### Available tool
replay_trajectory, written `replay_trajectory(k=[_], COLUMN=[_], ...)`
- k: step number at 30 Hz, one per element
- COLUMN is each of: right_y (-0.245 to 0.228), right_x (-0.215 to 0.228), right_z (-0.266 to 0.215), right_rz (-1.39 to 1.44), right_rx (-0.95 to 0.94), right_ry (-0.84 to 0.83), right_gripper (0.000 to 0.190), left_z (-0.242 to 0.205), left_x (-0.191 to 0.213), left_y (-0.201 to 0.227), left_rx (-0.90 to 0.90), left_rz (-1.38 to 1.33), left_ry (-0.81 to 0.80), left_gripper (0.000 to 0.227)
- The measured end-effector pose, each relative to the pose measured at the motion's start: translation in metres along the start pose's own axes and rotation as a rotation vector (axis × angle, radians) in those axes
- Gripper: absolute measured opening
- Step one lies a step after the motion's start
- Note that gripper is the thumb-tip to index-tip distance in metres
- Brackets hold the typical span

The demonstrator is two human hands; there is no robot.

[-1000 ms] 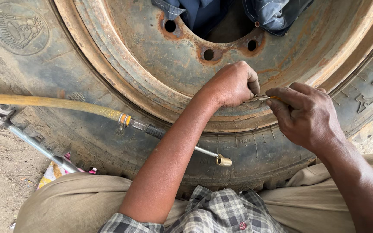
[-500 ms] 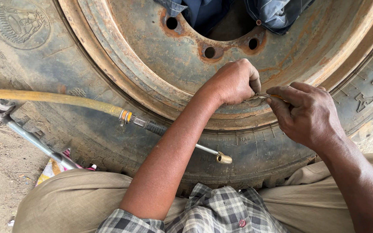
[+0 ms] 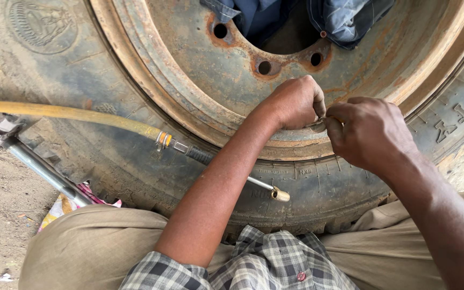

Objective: The person works on a large tire rim by hand, using a small yellow tool to manipulate components around the center holes.

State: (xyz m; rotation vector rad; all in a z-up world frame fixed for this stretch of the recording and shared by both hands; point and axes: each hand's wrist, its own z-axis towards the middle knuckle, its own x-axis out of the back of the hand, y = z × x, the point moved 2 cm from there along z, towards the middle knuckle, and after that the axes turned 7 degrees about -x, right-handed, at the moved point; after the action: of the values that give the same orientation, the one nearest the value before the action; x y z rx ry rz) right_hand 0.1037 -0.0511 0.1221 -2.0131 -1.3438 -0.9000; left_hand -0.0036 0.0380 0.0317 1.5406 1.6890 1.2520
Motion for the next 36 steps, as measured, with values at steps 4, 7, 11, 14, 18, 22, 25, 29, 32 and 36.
replay_trajectory(k=[4,7,11,14,18,22,25,29,32,36], right_y=[-0.01,-0.018,-0.013,-0.018,-0.018,-0.02,-0.015,-0.013,-0.013,-0.014], right_x=[0.011,0.021,0.02,0.023,0.023,0.023,0.019,0.02,0.019,0.018], right_z=[0.003,0.005,0.009,0.012,0.01,0.009,0.014,0.014,0.011,0.009], right_rz=[-0.091,-0.083,-0.376,-0.152,-0.078,-0.055,-0.3,-0.148,-0.125,-0.1], right_rx=[0.116,0.21,-0.177,0.187,0.343,0.334,0.06,0.229,0.331,0.399], right_ry=[0.026,-0.017,-0.472,-0.184,0.006,-0.005,-0.289,-0.18,-0.048,0.047], right_gripper=[0.023,0.025,0.035,0.027,0.024,0.023,0.027,0.024,0.023,0.022], left_z=[-0.001,-0.003,-0.004,-0.003,-0.002,-0.002,-0.002,-0.004,-0.006,-0.006], left_x=[0.002,0.003,0.003,0.001,0.001,-0.001,-0.001,-0.001,0.002,0.002], left_y=[0.003,0.003,0.003,0.001,-0.001,-0.002,0.0,0.001,0.003,0.003], left_rx=[0.041,0.04,0.014,0.025,0.014,0.03,0.02,0.064,0.038,0.038], left_rz=[-0.008,-0.012,-0.029,-0.047,-0.009,-0.015,-0.028,-0.064,-0.045,-0.02], left_ry=[-0.022,-0.03,-0.011,-0.024,0.005,0.001,-0.001,-0.036,-0.018,-0.02], left_gripper=[0.022,0.027,0.028,0.027,0.024,0.024,0.027,0.03,0.027,0.024])
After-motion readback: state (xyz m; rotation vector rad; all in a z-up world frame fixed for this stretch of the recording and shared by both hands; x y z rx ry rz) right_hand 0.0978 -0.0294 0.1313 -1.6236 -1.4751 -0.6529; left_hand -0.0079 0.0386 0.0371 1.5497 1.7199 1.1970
